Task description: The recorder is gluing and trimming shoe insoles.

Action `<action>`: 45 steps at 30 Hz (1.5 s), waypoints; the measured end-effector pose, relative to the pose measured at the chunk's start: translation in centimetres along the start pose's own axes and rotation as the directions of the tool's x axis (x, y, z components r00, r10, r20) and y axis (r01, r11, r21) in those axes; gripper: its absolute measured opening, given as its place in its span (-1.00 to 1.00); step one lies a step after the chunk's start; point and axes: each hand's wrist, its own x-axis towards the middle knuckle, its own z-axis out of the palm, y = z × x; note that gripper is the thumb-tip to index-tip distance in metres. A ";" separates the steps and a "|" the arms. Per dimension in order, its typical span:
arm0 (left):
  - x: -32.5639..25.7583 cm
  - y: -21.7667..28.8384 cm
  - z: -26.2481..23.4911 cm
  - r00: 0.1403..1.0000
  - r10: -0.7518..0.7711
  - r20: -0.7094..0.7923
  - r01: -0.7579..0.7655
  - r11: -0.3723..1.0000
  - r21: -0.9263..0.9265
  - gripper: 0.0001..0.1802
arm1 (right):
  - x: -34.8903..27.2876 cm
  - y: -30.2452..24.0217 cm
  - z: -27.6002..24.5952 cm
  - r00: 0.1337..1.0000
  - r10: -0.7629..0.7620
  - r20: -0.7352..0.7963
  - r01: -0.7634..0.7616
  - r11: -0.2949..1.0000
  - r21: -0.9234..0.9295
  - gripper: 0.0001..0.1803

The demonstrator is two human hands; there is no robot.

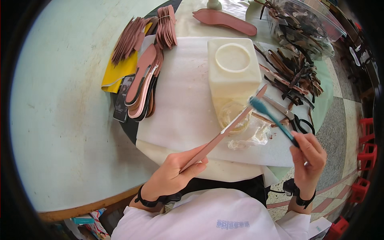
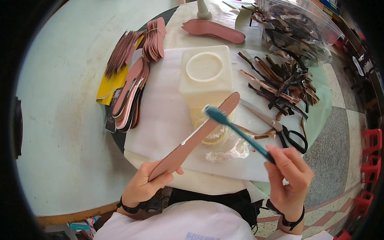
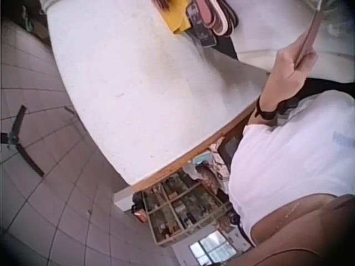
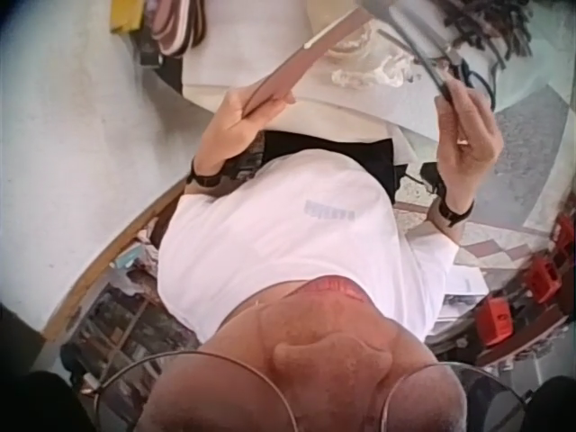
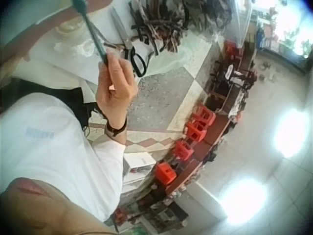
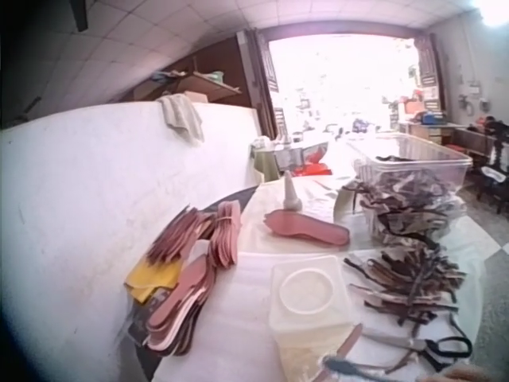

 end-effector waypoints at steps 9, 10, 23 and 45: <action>-0.4 -0.3 -0.5 0.998 -0.062 0.027 0.063 0.996 -0.059 -0.71 | -0.1 0.5 0.1 0.999 -0.045 0.008 0.045 0.999 -0.011 -0.69; -0.4 -0.4 -0.5 0.999 -0.038 0.027 0.040 0.998 -0.048 -0.76 | -0.1 0.8 -0.2 1.000 0.003 -0.029 -0.003 1.000 -0.012 -0.71; -0.1 -0.8 -0.8 0.994 -0.096 0.051 0.102 0.987 -0.123 -0.84 | -0.3 2.1 0.3 0.992 -0.126 -0.012 0.126 0.992 -0.009 -0.68; 0.5 -1.4 -0.7 0.997 -0.073 0.017 0.074 0.983 -0.166 -0.79 | -0.8 2.8 0.7 0.999 -0.028 -0.027 0.031 0.995 0.090 -0.69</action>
